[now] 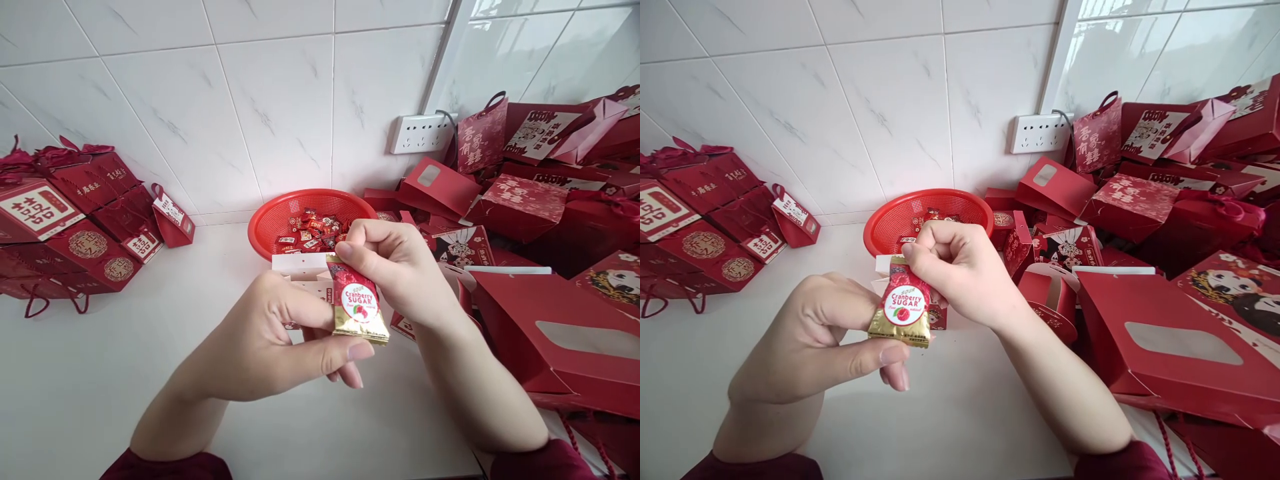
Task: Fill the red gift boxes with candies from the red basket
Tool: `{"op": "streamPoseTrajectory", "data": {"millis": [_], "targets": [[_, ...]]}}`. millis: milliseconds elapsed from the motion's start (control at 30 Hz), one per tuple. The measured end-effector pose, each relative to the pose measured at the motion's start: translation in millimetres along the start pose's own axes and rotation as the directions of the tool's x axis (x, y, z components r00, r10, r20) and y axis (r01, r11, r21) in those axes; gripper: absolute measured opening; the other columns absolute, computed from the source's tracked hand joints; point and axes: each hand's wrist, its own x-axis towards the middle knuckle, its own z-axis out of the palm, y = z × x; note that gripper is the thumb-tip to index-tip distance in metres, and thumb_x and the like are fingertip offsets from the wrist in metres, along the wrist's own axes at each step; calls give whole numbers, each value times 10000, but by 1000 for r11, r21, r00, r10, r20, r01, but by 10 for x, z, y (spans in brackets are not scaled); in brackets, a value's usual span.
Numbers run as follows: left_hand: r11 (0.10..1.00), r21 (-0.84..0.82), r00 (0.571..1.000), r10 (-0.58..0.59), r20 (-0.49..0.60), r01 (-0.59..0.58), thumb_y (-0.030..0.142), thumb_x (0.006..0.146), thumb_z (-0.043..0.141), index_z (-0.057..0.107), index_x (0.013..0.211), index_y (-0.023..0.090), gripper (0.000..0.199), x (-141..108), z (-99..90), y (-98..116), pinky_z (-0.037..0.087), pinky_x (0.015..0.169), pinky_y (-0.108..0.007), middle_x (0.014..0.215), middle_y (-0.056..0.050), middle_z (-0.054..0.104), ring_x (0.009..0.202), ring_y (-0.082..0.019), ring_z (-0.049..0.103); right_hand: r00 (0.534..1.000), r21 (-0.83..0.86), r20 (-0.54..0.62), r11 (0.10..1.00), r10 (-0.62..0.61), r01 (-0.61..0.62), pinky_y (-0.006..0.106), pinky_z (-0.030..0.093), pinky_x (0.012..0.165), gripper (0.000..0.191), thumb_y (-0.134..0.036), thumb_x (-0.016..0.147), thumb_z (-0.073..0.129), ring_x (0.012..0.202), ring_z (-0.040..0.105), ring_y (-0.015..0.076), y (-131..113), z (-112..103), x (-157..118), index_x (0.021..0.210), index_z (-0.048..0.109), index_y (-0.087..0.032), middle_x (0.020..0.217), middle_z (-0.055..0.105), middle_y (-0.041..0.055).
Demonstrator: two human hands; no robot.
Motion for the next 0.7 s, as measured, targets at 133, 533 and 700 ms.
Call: {"op": "streamPoseTrajectory", "data": {"millis": [133,533,700], "targets": [[1000,26,1000,18,2,-18,193,829,689,786,706,269,174,-15,3,-3,581,580,-230,679,26,743,635,-161,708,1000,-39,-10,999,-9,9,228,296,398,393,-402,867,673,433,389,74,-2,-2,-5,606,456,-206,508,464,-49],[997,71,1000,23,5,-23,235,854,675,779,704,262,185,-55,31,15,583,593,-227,663,24,731,628,-147,698,1000,-44,12,999,-24,24,228,294,394,380,-383,866,675,432,383,74,-12,-13,-7,605,460,-209,503,450,-54],[995,87,999,45,-2,-44,271,871,668,778,705,223,205,-76,51,22,578,605,-225,659,4,722,652,-144,693,999,-48,20,998,-39,40,231,288,394,376,-380,867,675,430,374,75,-8,-20,-14,601,472,-210,493,445,-54]]}}
